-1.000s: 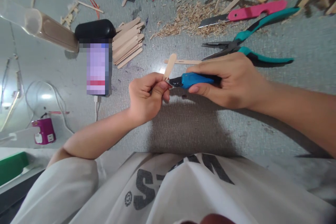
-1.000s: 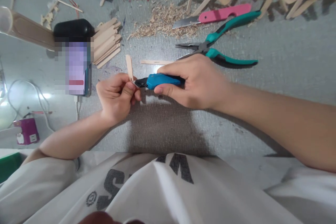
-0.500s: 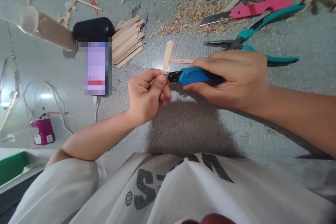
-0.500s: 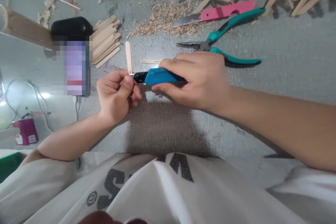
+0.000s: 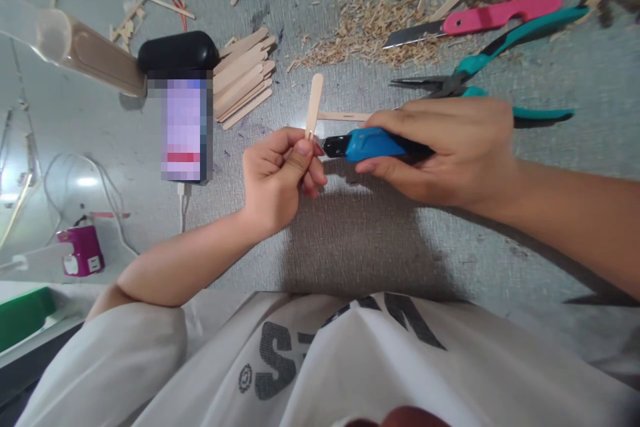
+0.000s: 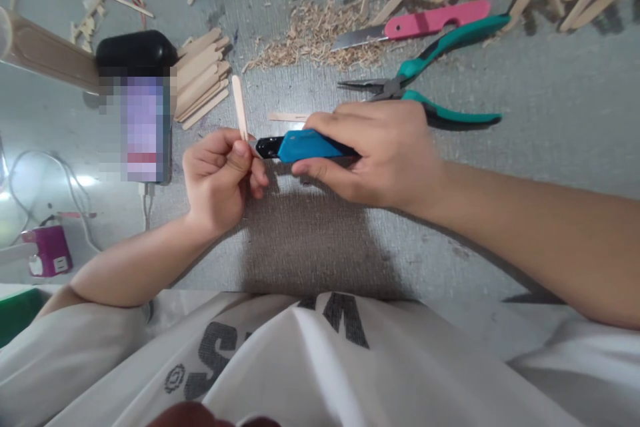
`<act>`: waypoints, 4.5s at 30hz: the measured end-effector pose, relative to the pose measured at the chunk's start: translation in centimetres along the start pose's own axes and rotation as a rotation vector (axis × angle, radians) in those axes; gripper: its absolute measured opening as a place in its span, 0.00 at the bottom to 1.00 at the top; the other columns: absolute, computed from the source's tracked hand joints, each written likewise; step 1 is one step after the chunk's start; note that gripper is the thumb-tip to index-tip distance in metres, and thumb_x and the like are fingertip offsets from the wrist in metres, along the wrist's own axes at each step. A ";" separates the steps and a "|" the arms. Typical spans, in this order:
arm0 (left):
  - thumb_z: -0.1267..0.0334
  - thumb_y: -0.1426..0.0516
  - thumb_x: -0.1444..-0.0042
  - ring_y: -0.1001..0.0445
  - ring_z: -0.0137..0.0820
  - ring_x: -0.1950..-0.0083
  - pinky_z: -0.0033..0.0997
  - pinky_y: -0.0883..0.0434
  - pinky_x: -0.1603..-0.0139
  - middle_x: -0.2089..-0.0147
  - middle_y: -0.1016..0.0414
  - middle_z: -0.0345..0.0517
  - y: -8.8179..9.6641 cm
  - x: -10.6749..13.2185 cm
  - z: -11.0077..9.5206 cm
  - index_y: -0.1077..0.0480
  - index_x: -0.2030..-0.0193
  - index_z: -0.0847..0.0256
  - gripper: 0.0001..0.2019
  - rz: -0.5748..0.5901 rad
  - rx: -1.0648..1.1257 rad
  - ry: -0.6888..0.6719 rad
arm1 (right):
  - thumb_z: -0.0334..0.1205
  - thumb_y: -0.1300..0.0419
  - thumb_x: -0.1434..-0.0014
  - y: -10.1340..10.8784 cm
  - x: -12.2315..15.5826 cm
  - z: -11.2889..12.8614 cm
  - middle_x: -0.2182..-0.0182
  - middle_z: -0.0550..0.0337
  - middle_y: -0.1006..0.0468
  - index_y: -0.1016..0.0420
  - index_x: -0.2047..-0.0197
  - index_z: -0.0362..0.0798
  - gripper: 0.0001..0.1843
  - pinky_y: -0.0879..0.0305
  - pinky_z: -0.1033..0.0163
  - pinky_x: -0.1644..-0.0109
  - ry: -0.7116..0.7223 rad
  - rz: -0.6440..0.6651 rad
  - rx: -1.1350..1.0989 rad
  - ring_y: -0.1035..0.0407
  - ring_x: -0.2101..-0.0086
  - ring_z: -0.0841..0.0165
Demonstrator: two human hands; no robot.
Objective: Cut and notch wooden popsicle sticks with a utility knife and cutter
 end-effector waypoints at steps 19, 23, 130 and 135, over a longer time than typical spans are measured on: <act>0.35 0.28 0.32 0.27 0.23 0.82 0.20 0.32 0.83 0.77 0.19 0.37 -0.2 0.1 -0.1 0.23 0.66 0.59 0.28 0.026 -0.118 -0.087 | 0.70 0.40 0.20 -0.6 -0.3 -0.4 0.70 0.59 0.14 0.10 0.50 0.56 0.29 0.28 0.53 0.62 -0.143 0.173 -0.145 0.18 0.67 0.59; 0.34 0.29 0.32 0.26 0.23 0.83 0.19 0.34 0.84 0.77 0.18 0.38 -0.4 0.3 -0.2 0.25 0.67 0.59 0.29 0.013 -0.130 -0.063 | 0.70 0.36 0.23 -0.4 -0.2 -0.2 0.65 0.57 0.11 0.10 0.49 0.54 0.28 0.28 0.54 0.62 -0.163 0.088 -0.136 0.18 0.66 0.59; 0.45 0.34 0.34 0.54 0.22 0.78 0.29 0.51 0.76 0.77 0.52 0.30 -1.3 -0.4 0.6 0.38 0.68 0.54 0.22 0.306 0.121 0.136 | 0.70 0.50 0.17 -0.6 0.8 -0.7 0.68 0.51 0.13 0.15 0.49 0.49 0.35 0.41 0.50 0.64 0.029 0.087 0.000 0.24 0.70 0.58; 0.45 0.34 0.36 0.55 0.22 0.78 0.30 0.51 0.76 0.78 0.53 0.30 -1.2 -0.5 0.8 0.39 0.69 0.53 0.22 0.304 0.124 0.150 | 0.73 0.55 0.17 -0.7 0.8 -0.9 0.64 0.51 0.11 0.15 0.48 0.52 0.39 0.38 0.49 0.63 -0.017 0.154 0.006 0.22 0.68 0.56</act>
Point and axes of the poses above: each hand's wrist, its own x-axis away from the middle knuckle, its own y-axis out of the back of the hand, z = x × y, the point moved 5 cm from there along -x, towards the middle knuckle
